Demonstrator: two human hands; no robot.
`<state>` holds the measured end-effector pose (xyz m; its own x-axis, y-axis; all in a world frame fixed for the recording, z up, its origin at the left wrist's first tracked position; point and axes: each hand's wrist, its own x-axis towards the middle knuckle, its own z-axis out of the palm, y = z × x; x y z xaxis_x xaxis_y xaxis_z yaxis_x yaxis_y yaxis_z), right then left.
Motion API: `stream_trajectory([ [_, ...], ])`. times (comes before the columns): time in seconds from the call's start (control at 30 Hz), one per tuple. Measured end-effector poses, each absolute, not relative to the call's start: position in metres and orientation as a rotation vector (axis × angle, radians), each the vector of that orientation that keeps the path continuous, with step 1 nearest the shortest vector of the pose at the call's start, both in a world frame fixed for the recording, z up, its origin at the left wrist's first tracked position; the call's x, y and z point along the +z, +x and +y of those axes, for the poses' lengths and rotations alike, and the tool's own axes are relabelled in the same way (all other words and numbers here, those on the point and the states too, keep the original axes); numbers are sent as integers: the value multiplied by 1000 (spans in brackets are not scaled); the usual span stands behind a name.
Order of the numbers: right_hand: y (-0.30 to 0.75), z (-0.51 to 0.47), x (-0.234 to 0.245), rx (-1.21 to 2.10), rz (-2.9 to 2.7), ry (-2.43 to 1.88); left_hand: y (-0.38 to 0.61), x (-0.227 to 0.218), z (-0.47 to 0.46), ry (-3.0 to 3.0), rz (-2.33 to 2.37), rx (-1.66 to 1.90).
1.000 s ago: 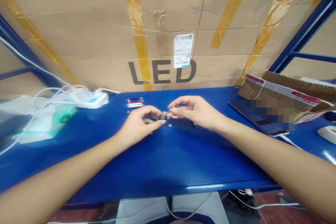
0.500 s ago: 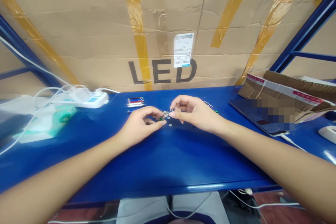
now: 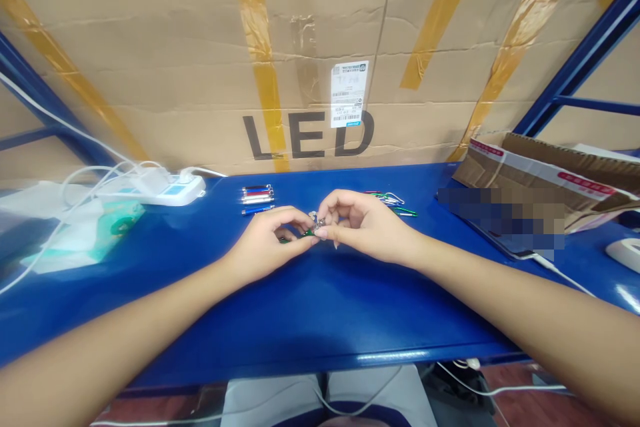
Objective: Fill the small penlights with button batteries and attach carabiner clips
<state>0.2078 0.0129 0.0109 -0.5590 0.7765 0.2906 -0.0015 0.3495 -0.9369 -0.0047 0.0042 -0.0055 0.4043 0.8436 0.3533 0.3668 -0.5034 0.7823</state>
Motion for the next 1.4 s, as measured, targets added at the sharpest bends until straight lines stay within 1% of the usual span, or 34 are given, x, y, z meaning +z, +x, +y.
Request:
stream_trajectory([
  [0.27,209,11,14,1150,-1861,-717,-3,-1,2,1969,1029,1018],
  [0.47,212,16,16,1188,-1849,-717,-4,1,1,1953,991,1002],
  [0.7,219,20,18,1138,-2019,-679,-4,5,-1,1861,958,966],
  [0.93,230,21,29,784,-2392,-527,-4,10,-3,1540,857,742],
  [1.13,231,16,39,729,-2518,-418,-6,13,-4,1222,757,533],
  [1.3,229,11,37,652,-2539,-354,-7,15,-6,982,729,422],
  [1.4,229,10,34,666,-2524,-351,-7,18,-9,952,725,395],
])
